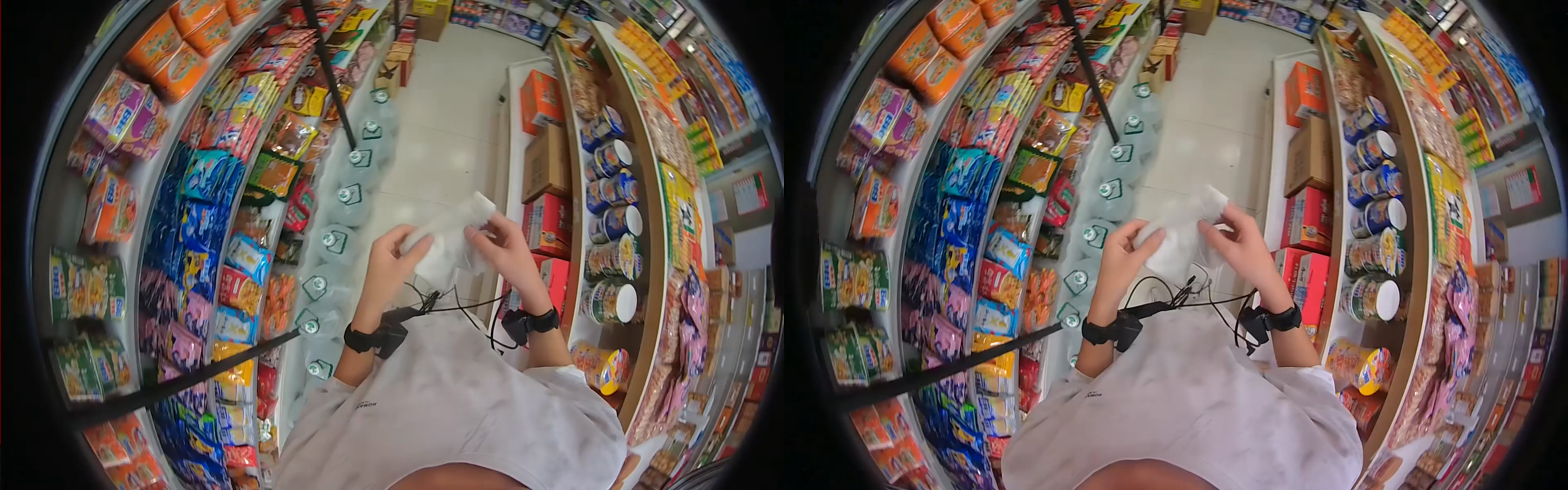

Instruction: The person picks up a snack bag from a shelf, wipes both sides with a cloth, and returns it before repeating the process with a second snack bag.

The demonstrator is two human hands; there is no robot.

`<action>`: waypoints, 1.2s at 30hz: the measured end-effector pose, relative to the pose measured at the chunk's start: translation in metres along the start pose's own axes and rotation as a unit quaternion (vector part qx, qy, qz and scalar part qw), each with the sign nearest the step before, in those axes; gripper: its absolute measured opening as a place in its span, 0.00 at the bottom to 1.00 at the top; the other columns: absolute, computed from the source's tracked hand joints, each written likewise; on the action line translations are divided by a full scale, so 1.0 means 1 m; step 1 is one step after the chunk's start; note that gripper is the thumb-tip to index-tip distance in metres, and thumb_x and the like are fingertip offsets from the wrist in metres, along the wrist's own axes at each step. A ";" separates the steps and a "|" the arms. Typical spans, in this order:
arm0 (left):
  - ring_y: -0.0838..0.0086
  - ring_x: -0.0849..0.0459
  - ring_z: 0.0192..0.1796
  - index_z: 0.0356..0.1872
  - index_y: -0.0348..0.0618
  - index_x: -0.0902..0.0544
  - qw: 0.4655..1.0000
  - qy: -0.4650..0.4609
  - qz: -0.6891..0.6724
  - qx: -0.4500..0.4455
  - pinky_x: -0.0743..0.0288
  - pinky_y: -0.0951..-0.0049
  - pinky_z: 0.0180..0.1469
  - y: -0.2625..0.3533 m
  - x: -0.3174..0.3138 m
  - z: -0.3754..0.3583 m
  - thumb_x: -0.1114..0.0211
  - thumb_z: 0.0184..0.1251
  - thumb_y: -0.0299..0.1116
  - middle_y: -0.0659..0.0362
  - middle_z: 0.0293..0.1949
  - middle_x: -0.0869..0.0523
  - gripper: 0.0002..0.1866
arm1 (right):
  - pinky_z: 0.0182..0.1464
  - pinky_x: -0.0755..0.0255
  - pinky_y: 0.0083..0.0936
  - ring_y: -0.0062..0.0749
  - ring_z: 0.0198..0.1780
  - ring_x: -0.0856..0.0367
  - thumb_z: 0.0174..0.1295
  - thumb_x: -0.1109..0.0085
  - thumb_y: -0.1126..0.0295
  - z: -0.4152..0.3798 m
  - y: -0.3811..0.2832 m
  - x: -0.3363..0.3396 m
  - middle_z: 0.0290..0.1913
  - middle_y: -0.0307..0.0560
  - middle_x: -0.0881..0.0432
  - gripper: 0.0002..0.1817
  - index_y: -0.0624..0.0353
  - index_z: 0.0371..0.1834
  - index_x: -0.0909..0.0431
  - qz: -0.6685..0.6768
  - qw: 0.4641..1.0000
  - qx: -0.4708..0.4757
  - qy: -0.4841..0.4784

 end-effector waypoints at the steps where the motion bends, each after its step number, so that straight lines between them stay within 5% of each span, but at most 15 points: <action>1: 0.85 0.19 0.42 0.44 0.35 0.16 1.000 0.025 0.005 0.007 0.27 0.83 0.44 0.002 0.007 -0.001 0.30 0.68 0.28 0.63 0.39 0.14 0.08 | 0.50 0.23 0.22 0.22 0.45 0.18 0.69 0.39 0.76 0.004 0.005 0.006 0.41 0.41 0.17 0.14 0.68 0.55 0.23 -0.004 1.000 0.008 -0.008; 2: 0.86 0.20 0.38 0.44 0.36 0.16 0.990 0.062 0.113 -0.052 0.28 0.83 0.41 0.015 0.012 0.002 0.30 0.69 0.30 0.65 0.36 0.15 0.09 | 0.50 0.23 0.22 0.23 0.46 0.17 0.69 0.39 0.76 0.009 0.010 0.012 0.42 0.41 0.17 0.15 0.68 0.56 0.23 -0.008 1.000 0.016 -0.016; 4: 0.87 0.22 0.37 0.41 0.37 0.17 0.993 0.096 0.063 -0.028 0.29 0.82 0.40 0.017 0.008 -0.004 0.31 0.71 0.33 0.66 0.35 0.16 0.09 | 0.52 0.22 0.23 0.24 0.47 0.17 0.67 0.39 0.76 0.013 0.016 0.020 0.43 0.42 0.18 0.17 0.65 0.59 0.24 0.007 0.998 0.046 -0.031; 7: 0.87 0.22 0.38 0.38 0.40 0.20 0.990 0.119 0.076 -0.028 0.29 0.82 0.40 0.019 0.003 -0.001 0.34 0.74 0.37 0.67 0.33 0.18 0.10 | 0.51 0.23 0.24 0.25 0.46 0.17 0.66 0.36 0.75 0.002 -0.020 0.029 0.42 0.42 0.18 0.17 0.63 0.58 0.23 -0.039 0.978 0.159 0.129; 14: 0.87 0.21 0.41 0.47 0.42 0.23 0.989 0.143 -0.030 -0.019 0.28 0.83 0.44 0.008 -0.040 0.002 0.39 0.78 0.36 0.66 0.39 0.18 0.09 | 0.53 0.25 0.25 0.23 0.44 0.18 0.64 0.32 0.72 0.002 0.012 0.032 0.40 0.39 0.18 0.18 0.63 0.56 0.23 -0.039 0.993 0.093 -0.069; 20: 0.86 0.20 0.43 0.50 0.42 0.24 0.982 0.190 -0.016 0.006 0.26 0.81 0.47 -0.016 -0.042 -0.019 0.41 0.79 0.34 0.64 0.43 0.18 0.09 | 0.49 0.26 0.24 0.21 0.42 0.19 0.64 0.31 0.72 0.005 0.042 0.024 0.38 0.38 0.19 0.15 0.64 0.50 0.22 -0.032 0.989 0.044 -0.135; 27: 0.80 0.19 0.54 0.64 0.41 0.27 0.976 0.213 -0.043 0.024 0.26 0.78 0.53 -0.017 -0.020 -0.064 0.41 0.77 0.30 0.54 0.57 0.18 0.18 | 0.42 0.29 0.20 0.18 0.37 0.22 0.68 0.38 0.73 0.008 0.032 -0.006 0.31 0.36 0.20 0.10 0.64 0.48 0.25 0.036 0.978 0.108 -0.174; 30: 0.72 0.21 0.62 0.71 0.42 0.32 0.979 0.196 -0.002 -0.050 0.27 0.72 0.60 0.004 -0.026 -0.076 0.34 0.70 0.27 0.53 0.63 0.21 0.30 | 0.36 0.32 0.18 0.14 0.34 0.24 0.71 0.41 0.73 0.005 0.033 -0.022 0.30 0.36 0.20 0.11 0.61 0.53 0.27 0.042 0.977 0.055 -0.204; 36: 0.64 0.24 0.67 0.70 0.40 0.29 0.918 0.136 0.345 -0.138 0.32 0.65 0.69 0.033 -0.034 -0.095 0.20 0.50 0.28 0.52 0.66 0.24 0.42 | 0.29 0.34 0.14 0.11 0.31 0.24 0.72 0.42 0.72 -0.009 0.022 -0.059 0.31 0.37 0.17 0.16 0.57 0.61 0.29 0.076 0.973 0.005 -0.217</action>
Point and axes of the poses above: each hand's wrist, its own z-axis towards the middle knuckle, its own x-axis out of the back of the hand, y = z × x, the point moved 8 cm from there along z, towards the middle knuckle
